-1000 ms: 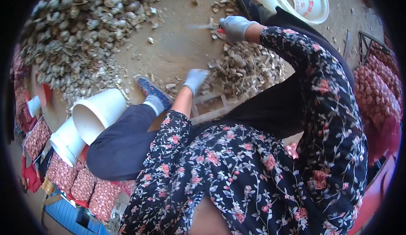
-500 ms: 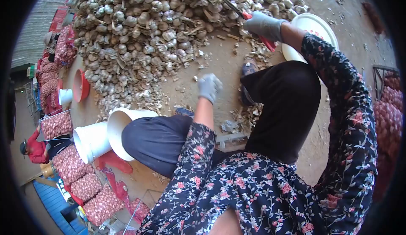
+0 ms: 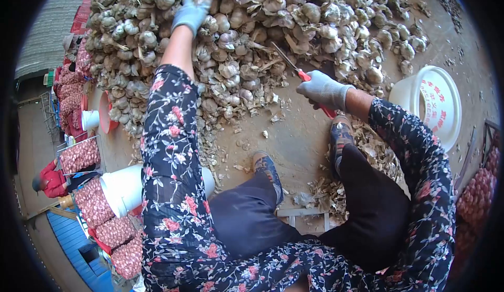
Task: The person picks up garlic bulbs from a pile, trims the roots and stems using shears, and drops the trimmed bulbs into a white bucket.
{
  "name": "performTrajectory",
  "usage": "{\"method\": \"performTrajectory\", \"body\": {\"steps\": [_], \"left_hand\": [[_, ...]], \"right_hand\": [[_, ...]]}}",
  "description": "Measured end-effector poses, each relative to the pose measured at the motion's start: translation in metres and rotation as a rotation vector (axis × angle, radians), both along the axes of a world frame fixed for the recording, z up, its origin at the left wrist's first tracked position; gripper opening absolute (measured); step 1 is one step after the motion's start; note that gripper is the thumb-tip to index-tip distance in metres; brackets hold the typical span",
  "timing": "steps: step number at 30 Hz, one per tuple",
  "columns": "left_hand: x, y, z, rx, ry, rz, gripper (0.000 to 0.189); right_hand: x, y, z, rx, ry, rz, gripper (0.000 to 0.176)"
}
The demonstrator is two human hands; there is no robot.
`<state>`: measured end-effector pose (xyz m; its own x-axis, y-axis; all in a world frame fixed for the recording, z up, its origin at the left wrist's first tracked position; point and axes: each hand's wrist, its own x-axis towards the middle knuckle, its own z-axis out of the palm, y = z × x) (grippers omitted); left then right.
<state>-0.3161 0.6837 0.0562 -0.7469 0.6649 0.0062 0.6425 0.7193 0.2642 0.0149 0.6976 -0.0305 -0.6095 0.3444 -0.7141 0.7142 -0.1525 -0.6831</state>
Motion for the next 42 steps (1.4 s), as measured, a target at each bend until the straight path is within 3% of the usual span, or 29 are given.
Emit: {"method": "performTrajectory", "body": {"steps": [2, 5, 8, 9, 10, 11, 14, 15, 18, 19, 20, 22, 23, 27, 32, 35, 38, 42], "left_hand": [[0.007, 0.000, -0.021, -0.012, 0.108, 0.000, 0.073], [0.018, -0.029, -0.033, 0.167, 0.168, -0.018, 0.060], [0.024, -0.076, -0.053, 0.507, 0.148, -0.272, 0.046], [0.032, -0.092, -0.063, 0.597, -0.072, -0.364, 0.047], [0.043, -0.108, -0.068, 0.684, -0.293, -0.447, 0.050], [0.066, -0.126, -0.066, 0.768, -0.637, -0.414, 0.049], [0.117, -0.164, -0.082, 1.034, -1.507, -0.329, 0.043], [0.137, -0.163, -0.081, 1.095, -1.479, -0.158, 0.040], [0.140, -0.177, -0.100, 1.205, -1.472, -0.106, 0.040], [0.138, -0.183, -0.097, 1.137, -1.479, -0.130, 0.056], [0.139, -0.187, -0.096, 1.138, -1.479, -0.127, 0.056], [0.146, -0.189, -0.080, 1.051, -1.130, -0.215, 0.077], [0.143, -0.194, -0.075, 0.932, -1.114, -0.206, 0.095], [0.147, -0.200, -0.075, 0.781, -0.991, -0.142, 0.102], [0.145, -0.208, -0.079, 0.695, -0.998, -0.146, 0.105], [0.138, -0.219, -0.085, 0.652, -0.938, -0.179, 0.101], [0.141, -0.222, -0.083, 0.618, -0.927, -0.128, 0.099], [0.139, -0.226, -0.093, 0.642, -0.880, -0.212, 0.090]], "right_hand": [[-0.014, -0.004, -0.012, -0.072, 0.030, -0.026, 0.018], [-0.014, -0.012, -0.024, -0.114, 0.132, -0.076, 0.018], [0.001, -0.018, -0.024, 0.231, 0.153, 0.211, 0.026], [0.004, -0.024, -0.028, 0.217, 0.148, 0.213, 0.026], [0.006, -0.031, -0.031, 0.414, 0.261, 0.236, 0.024], [0.007, -0.038, -0.033, 0.611, 0.378, 0.256, 0.023], [-0.001, -0.044, -0.019, 0.660, 0.446, 0.252, 0.029], [-0.002, -0.044, -0.012, 0.702, 0.421, 0.305, 0.034], [0.002, -0.052, -0.003, 0.784, 0.280, 0.416, 0.035], [0.005, -0.052, 0.000, 0.824, 0.241, 0.474, 0.038], [0.008, -0.051, 0.002, 0.823, 0.241, 0.476, 0.038], [0.013, -0.050, 0.005, 0.871, 0.237, 0.499, 0.041], [0.013, -0.051, 0.007, 0.855, 0.184, 0.486, 0.044], [-0.001, -0.059, 0.003, 0.986, 0.189, 0.585, 0.050], [-0.016, -0.074, -0.005, 1.041, 0.252, 0.611, 0.053], [-0.019, -0.081, -0.010, 1.082, 0.296, 0.609, 0.055], [-0.019, -0.085, -0.012, 0.940, 0.265, 0.564, 0.055], [-0.019, -0.081, -0.026, 1.013, 0.250, 0.602, 0.050]]}}
